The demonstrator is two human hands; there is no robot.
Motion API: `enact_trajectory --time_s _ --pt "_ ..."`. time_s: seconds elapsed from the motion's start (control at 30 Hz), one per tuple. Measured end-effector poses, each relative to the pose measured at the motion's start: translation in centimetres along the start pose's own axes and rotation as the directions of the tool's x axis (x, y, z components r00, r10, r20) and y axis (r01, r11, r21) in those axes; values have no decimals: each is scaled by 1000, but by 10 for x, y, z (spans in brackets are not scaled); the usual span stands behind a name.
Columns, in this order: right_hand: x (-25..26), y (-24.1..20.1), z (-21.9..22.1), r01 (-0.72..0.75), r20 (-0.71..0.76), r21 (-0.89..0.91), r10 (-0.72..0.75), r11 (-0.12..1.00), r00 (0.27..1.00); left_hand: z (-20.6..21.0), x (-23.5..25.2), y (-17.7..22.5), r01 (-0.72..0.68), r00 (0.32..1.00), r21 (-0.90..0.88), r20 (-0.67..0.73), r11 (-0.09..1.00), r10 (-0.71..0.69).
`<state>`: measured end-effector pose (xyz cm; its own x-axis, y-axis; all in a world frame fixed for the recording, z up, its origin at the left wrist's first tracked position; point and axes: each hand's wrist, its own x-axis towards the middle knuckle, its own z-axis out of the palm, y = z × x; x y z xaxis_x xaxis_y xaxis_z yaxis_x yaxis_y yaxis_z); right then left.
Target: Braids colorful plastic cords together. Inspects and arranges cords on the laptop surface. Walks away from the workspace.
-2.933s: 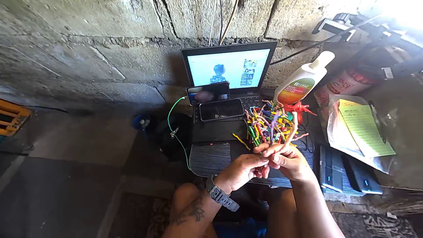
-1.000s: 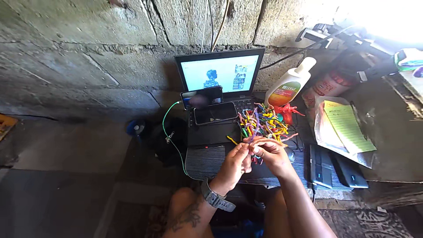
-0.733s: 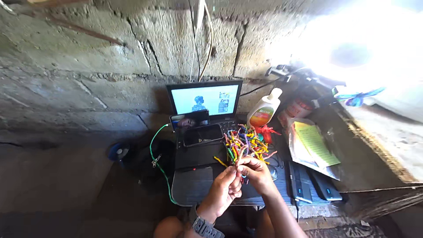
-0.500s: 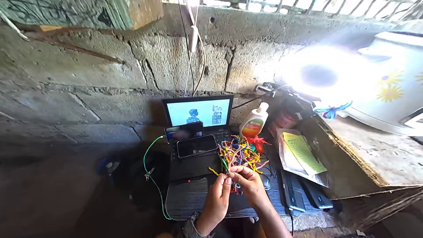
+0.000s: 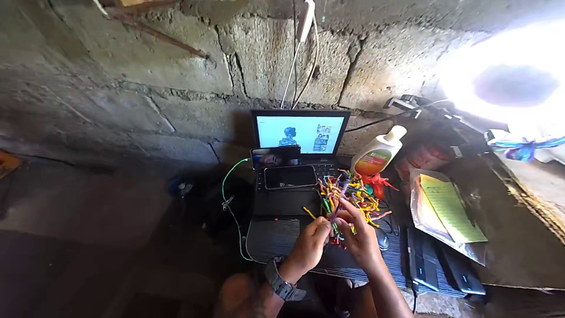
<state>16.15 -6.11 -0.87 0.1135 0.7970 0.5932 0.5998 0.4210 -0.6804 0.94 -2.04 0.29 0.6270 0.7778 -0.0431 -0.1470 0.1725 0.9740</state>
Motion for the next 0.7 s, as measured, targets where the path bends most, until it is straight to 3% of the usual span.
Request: enact_trajectory --time_s 0.23,0.3,0.37,0.43,0.57,0.7 --pt "-2 0 0 21 -11 -83 -22 996 1000 4 -3 3 -47 999 61 -25 997 48" --pt "-1 -2 0 -7 -53 -103 1 995 999 7 -5 4 -129 987 289 -55 949 151" --pt "0 -7 0 -64 -82 -148 52 987 995 11 -7 0 -224 945 545 -83 808 317" --pt "0 -10 0 -78 -102 -169 62 982 993 14 -7 -4 -232 922 625 -101 745 373" --pt "-1 -4 0 -21 -179 103 40 994 983 7 -5 9 -121 965 353 -177 928 194" --pt "2 -6 -6 -293 -22 351 320 890 947 2 0 9 -163 949 266 -220 950 225"
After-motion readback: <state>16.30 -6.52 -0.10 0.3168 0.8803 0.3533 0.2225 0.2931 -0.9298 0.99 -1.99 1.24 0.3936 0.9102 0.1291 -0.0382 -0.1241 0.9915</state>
